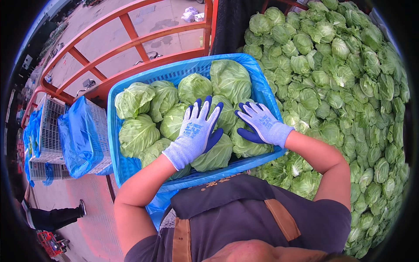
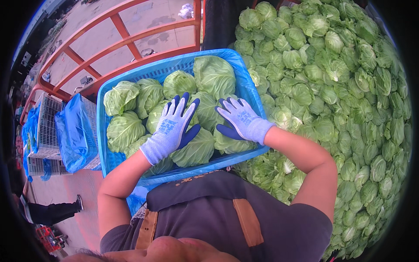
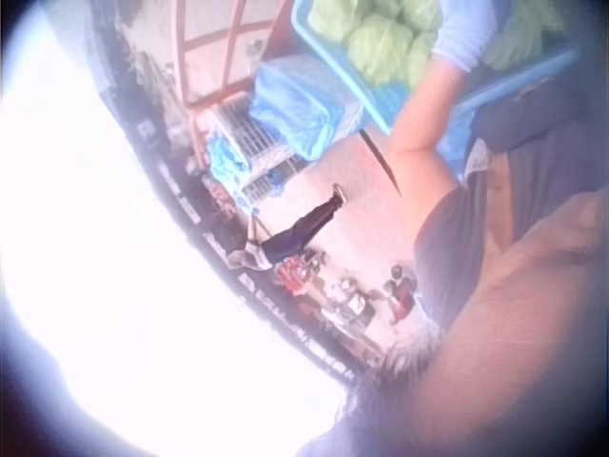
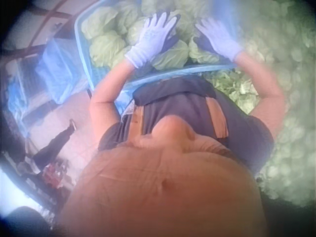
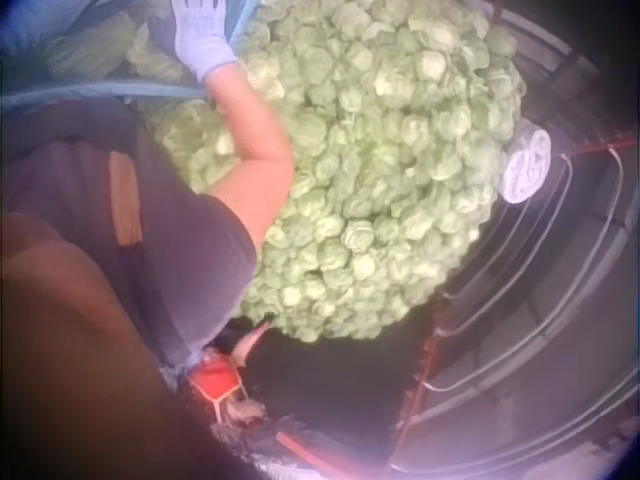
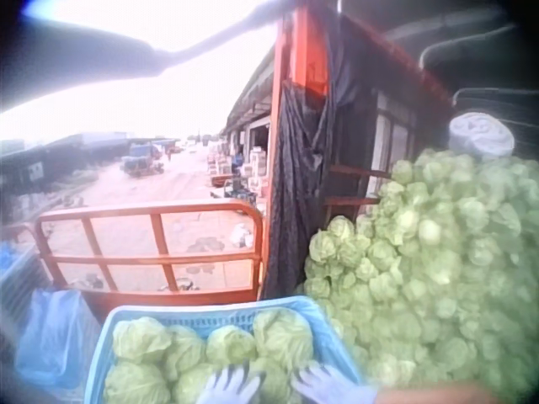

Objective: The person picks cabbages from a large pile on a truck bed and places them into a blue plastic crate lined with a blue bag. They repeat this process, filling the crate and then moving it aside to continue packing more cabbages.

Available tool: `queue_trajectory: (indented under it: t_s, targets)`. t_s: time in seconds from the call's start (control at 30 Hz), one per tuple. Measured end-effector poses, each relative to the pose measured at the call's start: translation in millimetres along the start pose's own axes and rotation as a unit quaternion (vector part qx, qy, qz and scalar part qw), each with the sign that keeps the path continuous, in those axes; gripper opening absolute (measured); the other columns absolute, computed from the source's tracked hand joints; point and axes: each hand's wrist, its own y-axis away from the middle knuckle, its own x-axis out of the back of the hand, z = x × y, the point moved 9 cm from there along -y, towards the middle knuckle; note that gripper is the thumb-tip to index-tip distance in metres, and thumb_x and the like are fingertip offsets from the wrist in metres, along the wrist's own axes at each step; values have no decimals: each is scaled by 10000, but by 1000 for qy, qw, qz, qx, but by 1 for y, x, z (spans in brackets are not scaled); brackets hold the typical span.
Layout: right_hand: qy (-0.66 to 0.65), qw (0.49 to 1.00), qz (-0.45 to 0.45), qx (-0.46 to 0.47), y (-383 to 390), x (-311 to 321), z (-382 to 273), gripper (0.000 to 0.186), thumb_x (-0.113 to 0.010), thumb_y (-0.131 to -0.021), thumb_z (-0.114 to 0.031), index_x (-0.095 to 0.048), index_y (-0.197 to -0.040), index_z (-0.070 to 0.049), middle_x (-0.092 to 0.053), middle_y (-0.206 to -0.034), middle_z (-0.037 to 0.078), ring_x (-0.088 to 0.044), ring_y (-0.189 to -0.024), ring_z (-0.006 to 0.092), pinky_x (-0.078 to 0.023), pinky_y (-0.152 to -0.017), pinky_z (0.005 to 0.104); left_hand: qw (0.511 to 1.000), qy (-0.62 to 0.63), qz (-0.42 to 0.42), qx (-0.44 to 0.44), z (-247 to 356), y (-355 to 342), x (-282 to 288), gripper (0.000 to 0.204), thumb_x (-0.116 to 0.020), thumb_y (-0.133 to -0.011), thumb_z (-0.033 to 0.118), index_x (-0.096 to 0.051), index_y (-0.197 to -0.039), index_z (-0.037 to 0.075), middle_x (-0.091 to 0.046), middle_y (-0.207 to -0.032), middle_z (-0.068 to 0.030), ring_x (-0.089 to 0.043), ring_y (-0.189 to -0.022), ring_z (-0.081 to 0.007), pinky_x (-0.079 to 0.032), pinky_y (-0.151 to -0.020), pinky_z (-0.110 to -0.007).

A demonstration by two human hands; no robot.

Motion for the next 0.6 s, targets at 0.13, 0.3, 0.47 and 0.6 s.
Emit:
queue_trajectory:
  t_s: [0.13,0.3,0.47,0.6]
  targets:
    - [-18,999,-44,-3,8,10,6,916,-608,-891,-681,-411,-1543,-69,-431,-1539,257,-373,-1441,462,-296,-1165,605,976,99,-160,114,-43,-8,-73,569,-635,-956,247,-472,-1499,198,-487,-1439,-274,-587,-1199,-495,-538,-937,-532]
    - [-38,997,-70,20,11,-23,12,999,-581,-860,-758,-368,-1581,-99,-396,-1567,261,-357,-1447,476,-257,-1181,628,966,238,-26,99,-91,-31,-36,289,-613,-933,24,-685,-1206,90,-696,-1040,-156,-701,-901,-300,-544,-800,-402]
    - [-10,982,-183,45,1,-64,-6,740,-482,-985,-636,-378,-1593,-228,-385,-1569,272,-370,-1425,516,-237,-1180,657,762,540,230,273,-231,-66,73,550,-570,-1043,241,-376,-1528,66,-599,-1337,-150,-640,-1135,-237,-562,-873,-393]
    - [-26,980,-188,66,-4,-43,-5,737,-512,-968,-641,-370,-1599,-290,-387,-1561,292,-376,-1426,515,-227,-1184,675,850,200,326,363,-304,-81,87,841,-587,-987,511,-259,-1604,43,-438,-1484,-367,-511,-1341,-469,-463,-1057,-505]
